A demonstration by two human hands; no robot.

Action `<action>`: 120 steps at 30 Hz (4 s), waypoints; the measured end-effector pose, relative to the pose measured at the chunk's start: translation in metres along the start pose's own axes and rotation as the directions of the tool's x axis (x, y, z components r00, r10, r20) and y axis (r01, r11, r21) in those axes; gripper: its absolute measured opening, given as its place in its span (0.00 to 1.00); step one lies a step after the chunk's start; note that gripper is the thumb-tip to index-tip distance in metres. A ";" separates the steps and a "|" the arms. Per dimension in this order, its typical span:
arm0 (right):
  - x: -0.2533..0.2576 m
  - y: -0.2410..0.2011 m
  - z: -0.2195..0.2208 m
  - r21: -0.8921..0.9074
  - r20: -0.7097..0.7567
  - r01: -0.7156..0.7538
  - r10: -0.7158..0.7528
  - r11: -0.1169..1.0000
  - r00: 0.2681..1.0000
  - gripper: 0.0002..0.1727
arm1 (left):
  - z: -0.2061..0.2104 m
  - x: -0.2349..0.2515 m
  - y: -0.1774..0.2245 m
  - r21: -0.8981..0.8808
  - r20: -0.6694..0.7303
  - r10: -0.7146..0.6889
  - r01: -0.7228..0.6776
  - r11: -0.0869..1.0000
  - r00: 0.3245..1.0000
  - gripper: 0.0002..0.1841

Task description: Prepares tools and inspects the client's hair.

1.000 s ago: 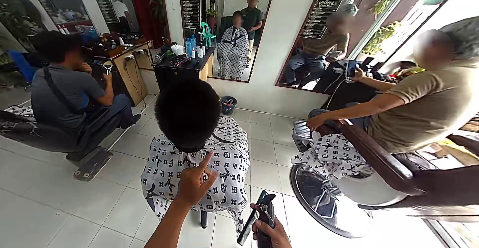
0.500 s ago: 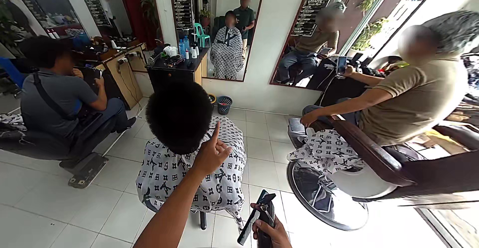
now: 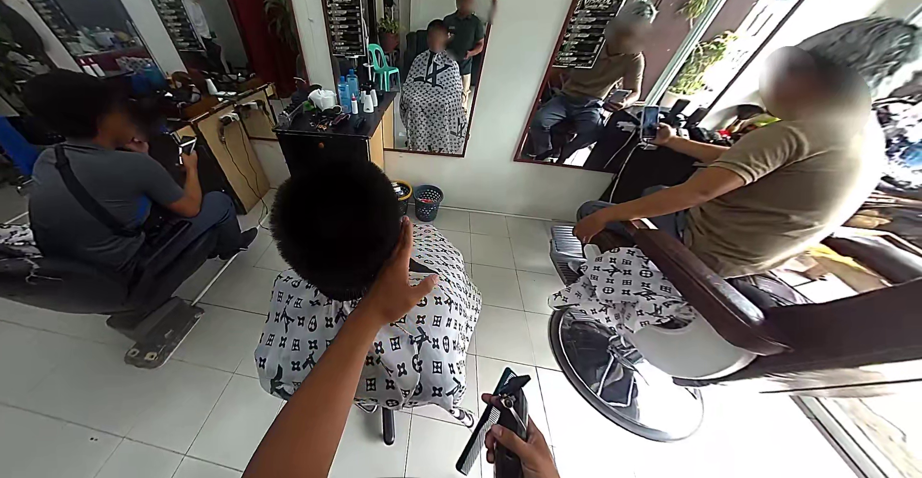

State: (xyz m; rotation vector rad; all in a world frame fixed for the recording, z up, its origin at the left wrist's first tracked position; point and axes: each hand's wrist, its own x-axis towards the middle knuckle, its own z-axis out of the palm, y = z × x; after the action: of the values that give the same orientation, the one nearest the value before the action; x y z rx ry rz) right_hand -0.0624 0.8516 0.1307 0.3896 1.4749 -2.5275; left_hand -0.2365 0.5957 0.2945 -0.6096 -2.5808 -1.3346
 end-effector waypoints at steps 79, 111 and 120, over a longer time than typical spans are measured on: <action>0.015 0.005 0.024 -0.052 0.030 -0.029 0.031 0.998 0.999 0.26 | -0.008 -0.065 -0.010 0.130 0.053 0.049 -0.056 0.990 0.997 0.32; 0.005 0.012 0.019 -0.041 0.013 -0.031 0.031 0.999 0.999 0.27 | -0.011 -0.044 0.004 0.254 0.147 -0.001 -0.037 0.967 0.989 0.44; 0.001 0.011 0.025 -0.060 0.040 -0.022 0.024 0.998 0.999 0.27 | 0.007 -0.090 -0.004 0.089 0.139 -0.134 0.123 0.988 0.981 0.35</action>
State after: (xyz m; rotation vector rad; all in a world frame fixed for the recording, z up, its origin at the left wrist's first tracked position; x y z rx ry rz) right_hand -0.0633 0.8242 0.1329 0.3424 1.5186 -2.4521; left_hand -0.1570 0.5742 0.2574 -0.5534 -2.8189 -1.2596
